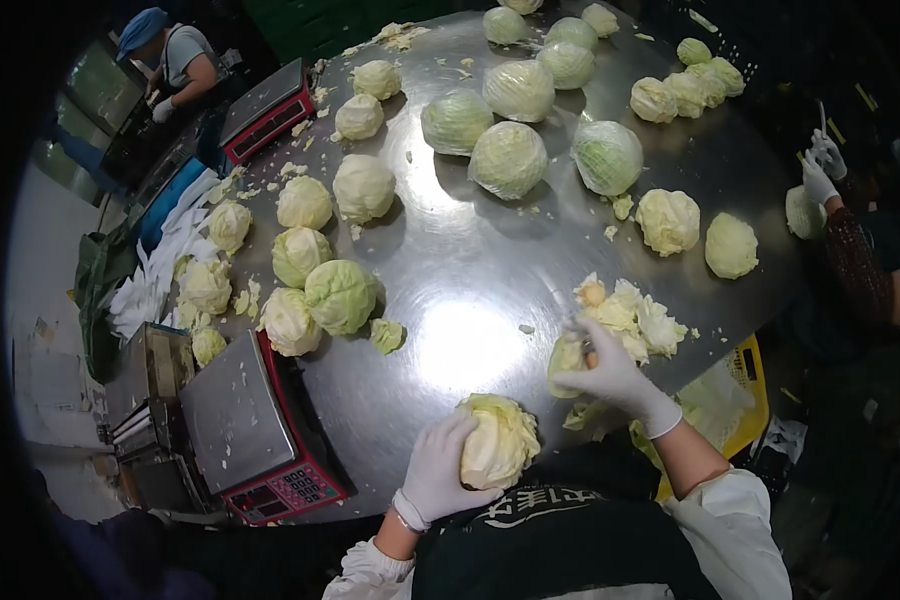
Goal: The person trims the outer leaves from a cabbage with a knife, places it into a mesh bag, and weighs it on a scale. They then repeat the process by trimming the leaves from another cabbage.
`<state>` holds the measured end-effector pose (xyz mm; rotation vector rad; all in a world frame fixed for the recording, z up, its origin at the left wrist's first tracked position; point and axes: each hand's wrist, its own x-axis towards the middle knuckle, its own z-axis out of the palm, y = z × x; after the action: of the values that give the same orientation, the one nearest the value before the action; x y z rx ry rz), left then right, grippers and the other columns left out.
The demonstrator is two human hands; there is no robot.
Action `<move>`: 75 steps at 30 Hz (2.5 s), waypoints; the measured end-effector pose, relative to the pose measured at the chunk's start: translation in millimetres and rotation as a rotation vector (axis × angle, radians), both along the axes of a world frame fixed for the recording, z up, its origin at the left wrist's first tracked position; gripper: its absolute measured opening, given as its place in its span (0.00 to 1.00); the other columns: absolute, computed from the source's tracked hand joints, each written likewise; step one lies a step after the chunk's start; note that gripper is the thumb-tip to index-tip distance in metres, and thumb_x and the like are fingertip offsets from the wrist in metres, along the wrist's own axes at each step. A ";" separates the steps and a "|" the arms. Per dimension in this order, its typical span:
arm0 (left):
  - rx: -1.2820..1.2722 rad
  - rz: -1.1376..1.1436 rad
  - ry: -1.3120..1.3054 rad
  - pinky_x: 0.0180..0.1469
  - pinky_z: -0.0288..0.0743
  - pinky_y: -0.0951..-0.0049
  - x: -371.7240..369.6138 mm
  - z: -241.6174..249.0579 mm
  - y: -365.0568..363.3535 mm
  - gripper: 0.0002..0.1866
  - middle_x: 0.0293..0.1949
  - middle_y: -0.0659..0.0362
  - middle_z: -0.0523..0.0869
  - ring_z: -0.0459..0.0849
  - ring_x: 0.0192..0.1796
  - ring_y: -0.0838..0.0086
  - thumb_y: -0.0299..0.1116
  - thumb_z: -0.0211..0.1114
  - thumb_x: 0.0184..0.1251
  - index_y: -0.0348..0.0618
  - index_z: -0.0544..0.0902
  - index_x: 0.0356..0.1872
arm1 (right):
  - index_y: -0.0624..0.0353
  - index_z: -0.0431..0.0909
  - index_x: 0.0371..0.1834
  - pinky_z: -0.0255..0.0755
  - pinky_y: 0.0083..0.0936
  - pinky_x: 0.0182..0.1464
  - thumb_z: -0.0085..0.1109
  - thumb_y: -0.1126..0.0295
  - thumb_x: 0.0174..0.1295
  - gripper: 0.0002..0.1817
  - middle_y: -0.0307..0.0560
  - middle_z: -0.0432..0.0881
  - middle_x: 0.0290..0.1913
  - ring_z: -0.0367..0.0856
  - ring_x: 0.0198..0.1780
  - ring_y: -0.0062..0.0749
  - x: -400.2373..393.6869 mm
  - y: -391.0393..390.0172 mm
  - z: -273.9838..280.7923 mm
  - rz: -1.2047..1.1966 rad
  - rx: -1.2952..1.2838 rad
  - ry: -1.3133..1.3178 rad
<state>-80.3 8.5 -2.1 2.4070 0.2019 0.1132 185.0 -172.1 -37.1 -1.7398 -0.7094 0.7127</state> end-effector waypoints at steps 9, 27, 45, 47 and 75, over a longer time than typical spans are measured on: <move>0.121 0.030 0.069 0.68 0.67 0.51 15.5 7.5 -20.8 0.56 0.66 0.46 0.73 0.75 0.65 0.48 0.54 0.85 0.39 0.40 0.71 0.71 | 0.65 0.85 0.48 0.80 0.38 0.47 0.69 0.57 0.57 0.23 0.59 0.89 0.39 0.88 0.42 0.49 -23.9 40.8 -2.7 0.509 -0.299 0.066; -0.949 0.555 -0.150 0.74 0.72 0.57 -63.6 -29.3 13.3 0.50 0.72 0.50 0.71 0.77 0.71 0.54 0.40 0.79 0.61 0.37 0.58 0.79 | 0.65 0.84 0.49 0.80 0.41 0.47 0.71 0.66 0.55 0.20 0.54 0.86 0.35 0.88 0.42 0.51 16.8 -107.5 -39.7 -0.325 -0.362 -0.065; -1.290 0.340 -0.041 0.68 0.78 0.63 13.9 -42.0 -41.0 0.48 0.67 0.49 0.73 0.79 0.67 0.65 0.24 0.79 0.60 0.37 0.56 0.76 | 0.56 0.70 0.77 0.77 0.36 0.67 0.76 0.58 0.54 0.45 0.60 0.71 0.75 0.79 0.70 0.49 -64.4 7.5 34.6 0.546 -0.097 -0.226; -1.310 0.350 -0.025 0.70 0.76 0.62 13.4 -43.3 -41.6 0.50 0.67 0.49 0.73 0.77 0.69 0.65 0.24 0.79 0.60 0.37 0.54 0.77 | 0.55 0.72 0.76 0.77 0.35 0.67 0.74 0.63 0.55 0.42 0.59 0.71 0.75 0.79 0.70 0.49 -64.7 4.6 15.5 0.549 0.020 -0.175; -2.245 0.525 -0.025 0.74 0.69 0.40 35.5 -22.7 -43.8 0.46 0.75 0.47 0.70 0.71 0.75 0.49 0.69 0.49 0.69 0.46 0.64 0.79 | 0.71 0.73 0.70 0.70 0.34 0.72 0.76 0.66 0.58 0.38 0.64 0.79 0.66 0.78 0.69 0.49 -75.4 1.2 7.6 0.184 0.224 -0.075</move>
<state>-44.8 -35.2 -24.8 0.0933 0.5280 0.0628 109.6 -171.0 -29.5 -1.5151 -0.9734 0.6670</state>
